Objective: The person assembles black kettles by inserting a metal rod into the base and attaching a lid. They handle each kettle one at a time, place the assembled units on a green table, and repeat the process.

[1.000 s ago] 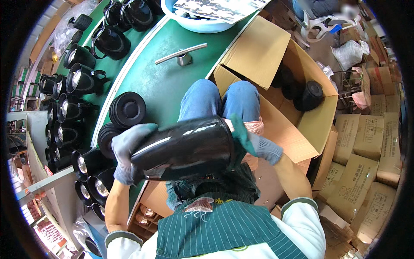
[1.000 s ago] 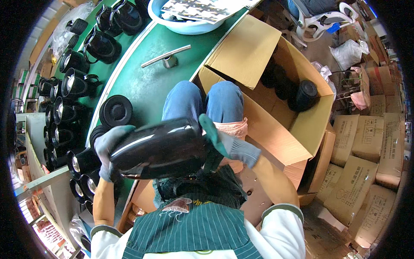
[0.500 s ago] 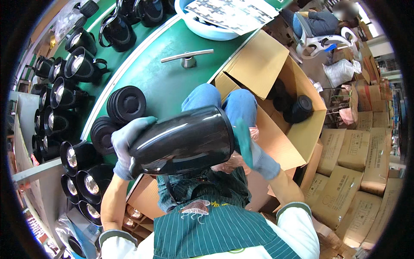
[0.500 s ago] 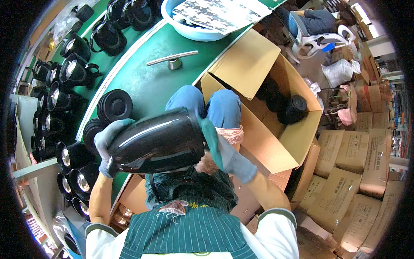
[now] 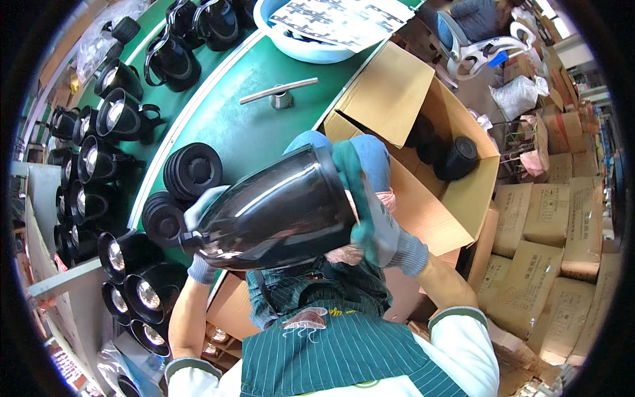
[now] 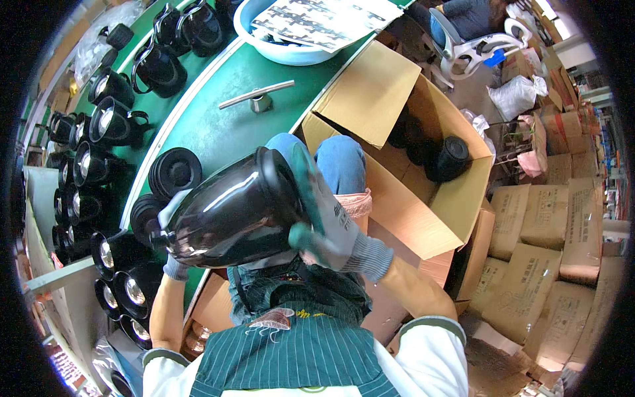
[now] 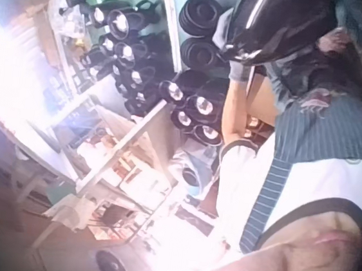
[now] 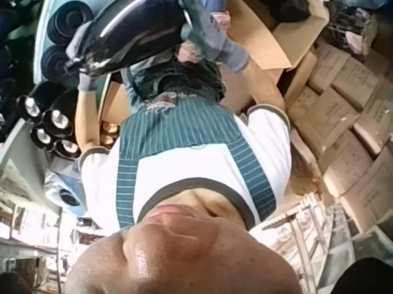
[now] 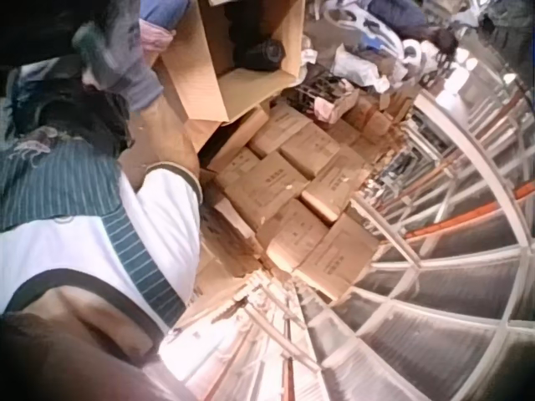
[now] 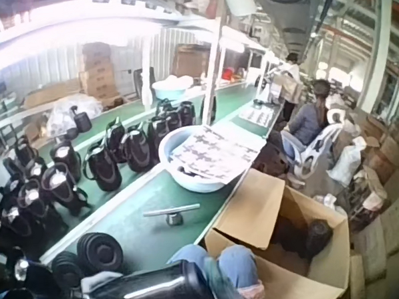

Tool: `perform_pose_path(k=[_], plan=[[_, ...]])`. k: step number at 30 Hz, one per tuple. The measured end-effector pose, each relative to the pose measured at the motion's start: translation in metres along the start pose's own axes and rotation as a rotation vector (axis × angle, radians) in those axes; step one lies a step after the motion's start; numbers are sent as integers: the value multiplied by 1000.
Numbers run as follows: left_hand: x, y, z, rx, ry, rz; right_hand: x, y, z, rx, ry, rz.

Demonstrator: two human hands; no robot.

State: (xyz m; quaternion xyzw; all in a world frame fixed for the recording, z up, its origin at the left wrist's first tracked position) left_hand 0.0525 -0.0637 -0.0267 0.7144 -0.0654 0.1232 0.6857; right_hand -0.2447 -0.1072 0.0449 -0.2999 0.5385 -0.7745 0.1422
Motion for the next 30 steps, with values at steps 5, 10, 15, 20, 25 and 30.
perform_pose_path(k=[5, 10, 15, 20, 25, 30], plan=[[-35, -66, -29, 352, -291, -996, -13, -3, -5, 121, 73, 111], [-10, 69, 9, -176, 101, 61, 2, 6, -6, 134, 259, 346], [-15, 96, 10, -245, 98, 298, 11, 28, -10, 126, 311, 491], [-34, 131, 22, -474, 38, 542, 3, 114, -37, 92, 274, 416], [-75, 137, 16, -622, 100, 550, 57, 111, -50, 64, 259, 597], [-119, 72, -36, -675, -347, 583, 105, 76, -12, -246, 137, 778]])
Point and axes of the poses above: each hand's wrist, its own z-axis towards the middle knuckle, its own x-axis out of the back of the hand, y = z × x, the point moved 8 cm from there along z, towards the middle knuckle, and after that the axes turned 2 degrees about x, right-handed, at the moved point
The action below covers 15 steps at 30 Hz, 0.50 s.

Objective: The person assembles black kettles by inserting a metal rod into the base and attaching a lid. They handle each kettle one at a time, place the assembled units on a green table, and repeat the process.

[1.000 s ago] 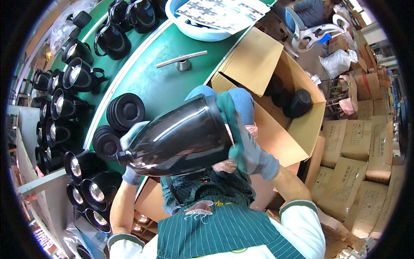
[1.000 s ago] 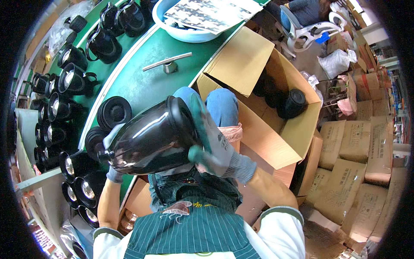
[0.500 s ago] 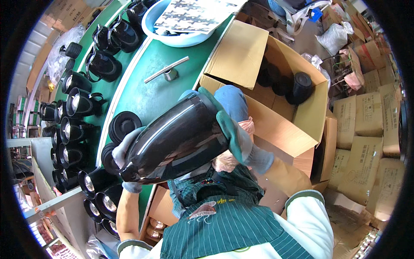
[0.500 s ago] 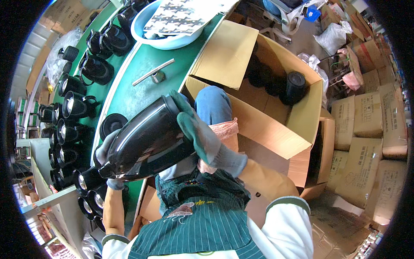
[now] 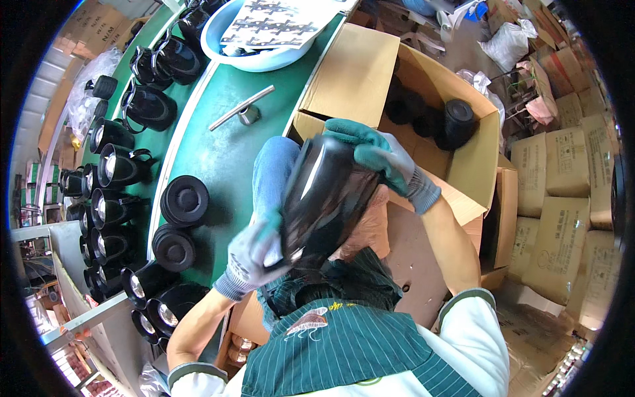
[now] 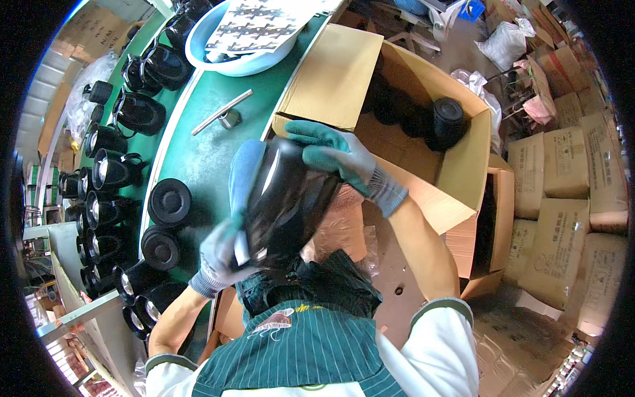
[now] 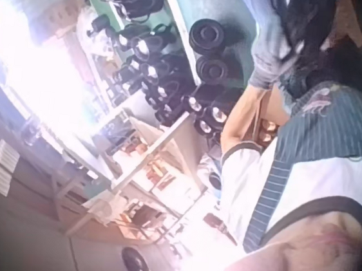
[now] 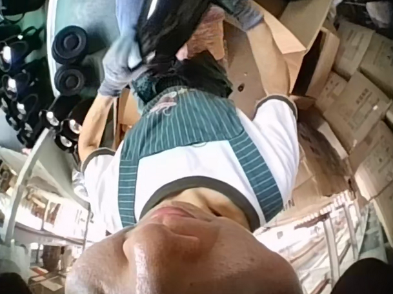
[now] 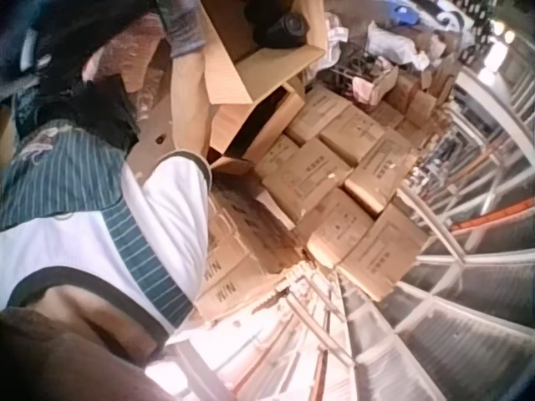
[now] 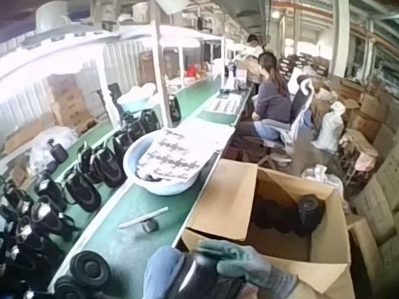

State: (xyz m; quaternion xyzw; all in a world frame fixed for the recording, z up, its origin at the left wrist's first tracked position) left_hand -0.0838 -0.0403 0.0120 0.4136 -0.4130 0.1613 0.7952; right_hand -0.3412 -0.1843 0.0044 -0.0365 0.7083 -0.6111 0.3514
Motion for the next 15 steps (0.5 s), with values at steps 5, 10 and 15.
perform_pose_path(k=[5, 10, 15], plan=[[19, -69, 38, 21, -27, 125, -69, 13, -2, 152, -426, -532], [12, -197, 153, 348, 157, 811, -83, 35, -8, 281, -307, -732], [-40, -307, 180, 632, -224, 578, -78, 48, -24, 55, 175, -1026]])
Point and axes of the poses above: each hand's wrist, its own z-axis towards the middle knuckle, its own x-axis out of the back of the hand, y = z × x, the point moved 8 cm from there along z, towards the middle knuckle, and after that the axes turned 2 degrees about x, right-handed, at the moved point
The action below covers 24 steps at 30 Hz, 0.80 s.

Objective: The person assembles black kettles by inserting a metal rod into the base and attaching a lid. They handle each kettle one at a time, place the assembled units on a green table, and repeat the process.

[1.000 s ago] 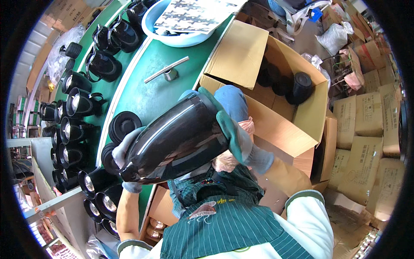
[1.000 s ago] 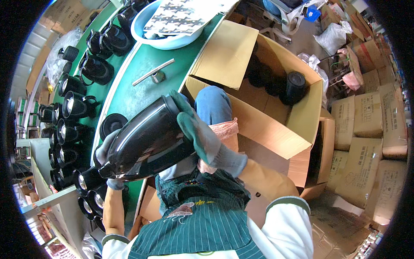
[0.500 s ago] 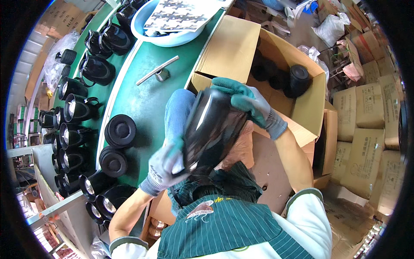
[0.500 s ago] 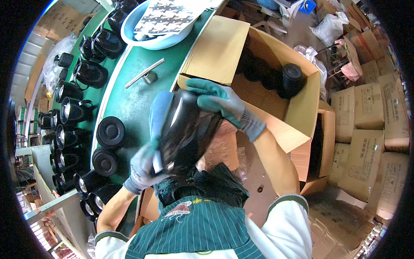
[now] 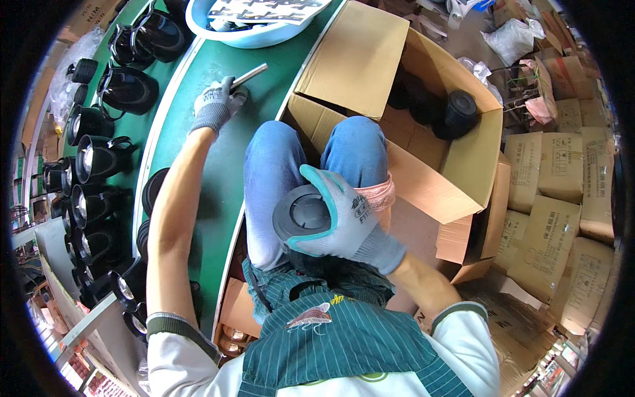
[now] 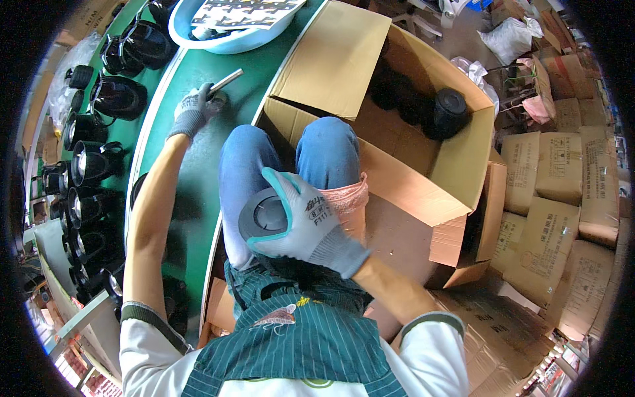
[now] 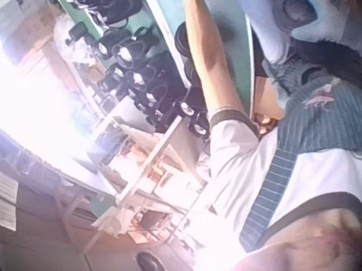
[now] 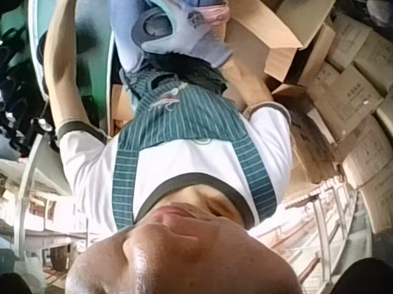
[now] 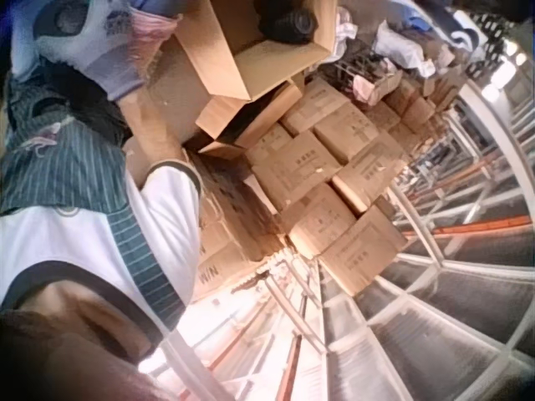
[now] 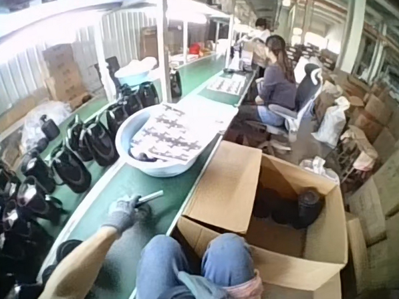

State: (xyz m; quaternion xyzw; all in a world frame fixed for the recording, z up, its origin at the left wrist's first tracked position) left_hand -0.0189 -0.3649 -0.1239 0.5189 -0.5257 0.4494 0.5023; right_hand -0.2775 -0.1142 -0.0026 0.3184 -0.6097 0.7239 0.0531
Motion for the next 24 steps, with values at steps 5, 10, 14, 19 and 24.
perform_pose_path(k=[5, 10, 14, 19, 24], plan=[[48, 27, -33, 2, -95, -264, -16, 5, 5, 23, 72, 232], [98, 80, -188, 258, -801, -1786, -29, 47, -15, -219, 206, 953], [144, 120, -245, -451, -480, -590, -39, 45, -11, -216, 65, 1180], [151, 123, -277, -364, -334, -377, -27, 41, 33, -95, -5, 1159], [148, 129, -283, -296, -232, -420, -40, 39, 35, -34, -238, 1589]])
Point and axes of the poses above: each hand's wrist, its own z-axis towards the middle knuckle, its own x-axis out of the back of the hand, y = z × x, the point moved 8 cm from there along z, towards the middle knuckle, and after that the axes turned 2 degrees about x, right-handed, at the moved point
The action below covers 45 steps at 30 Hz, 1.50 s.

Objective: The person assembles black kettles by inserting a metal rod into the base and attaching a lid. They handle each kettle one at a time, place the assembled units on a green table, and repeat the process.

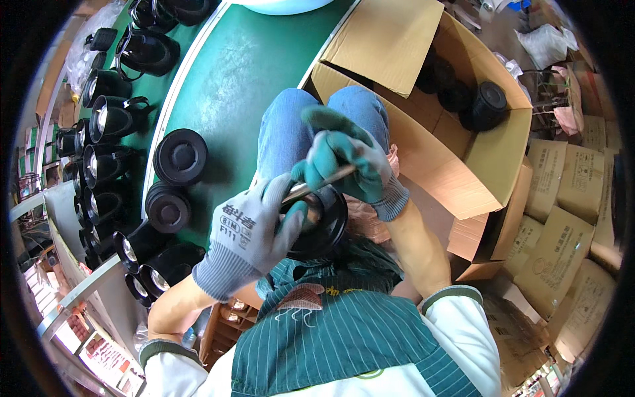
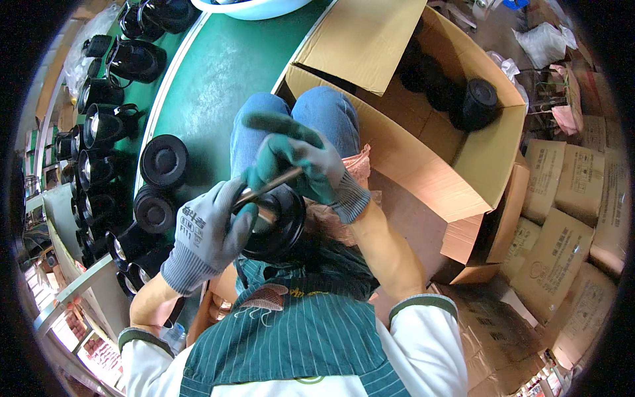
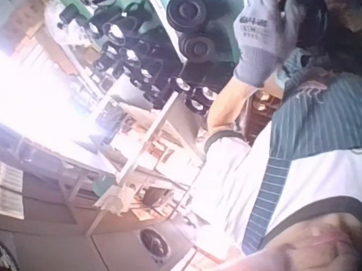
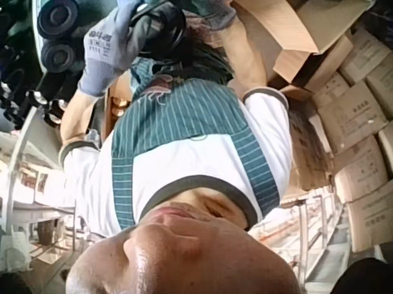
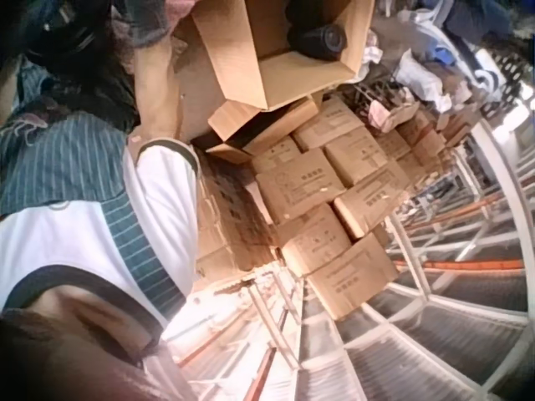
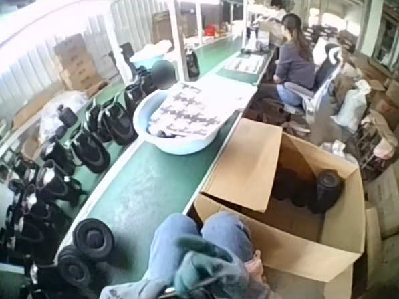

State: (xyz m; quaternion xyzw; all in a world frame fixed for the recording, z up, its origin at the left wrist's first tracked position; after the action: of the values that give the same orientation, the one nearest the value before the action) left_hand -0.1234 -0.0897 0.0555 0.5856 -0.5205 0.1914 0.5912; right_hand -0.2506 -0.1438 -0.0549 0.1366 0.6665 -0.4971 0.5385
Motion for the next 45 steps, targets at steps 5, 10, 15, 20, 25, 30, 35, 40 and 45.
perform_pose_path(k=[5, 10, 15, 20, 25, 30, 35, 40, 45], plan=[[-2, -26, 4, -206, 94, -214, -30, -4, -16, 156, -205, -62], [-9, -45, 21, -196, 129, -520, -54, -18, -29, 202, -188, -311], [-30, -32, 82, -316, -38, -909, -120, -21, -55, 319, -518, -1044], [-46, -14, 120, -518, -253, -895, -128, 30, -66, -33, -823, -1357], [-52, -16, 118, -610, -145, -932, -140, 62, -64, -59, -851, -1252], [-64, 17, 121, -695, -381, -1036, -168, 66, -30, 63, -782, -1368], [-76, 6, 127, -589, -379, -1218, -179, 75, 0, -190, -1026, -1620], [-7, -30, 76, -416, 391, -366, -177, 42, -10, 70, -858, -1448], [-15, -29, 54, 109, -542, 119, -182, 33, -14, 306, -729, -1192]])
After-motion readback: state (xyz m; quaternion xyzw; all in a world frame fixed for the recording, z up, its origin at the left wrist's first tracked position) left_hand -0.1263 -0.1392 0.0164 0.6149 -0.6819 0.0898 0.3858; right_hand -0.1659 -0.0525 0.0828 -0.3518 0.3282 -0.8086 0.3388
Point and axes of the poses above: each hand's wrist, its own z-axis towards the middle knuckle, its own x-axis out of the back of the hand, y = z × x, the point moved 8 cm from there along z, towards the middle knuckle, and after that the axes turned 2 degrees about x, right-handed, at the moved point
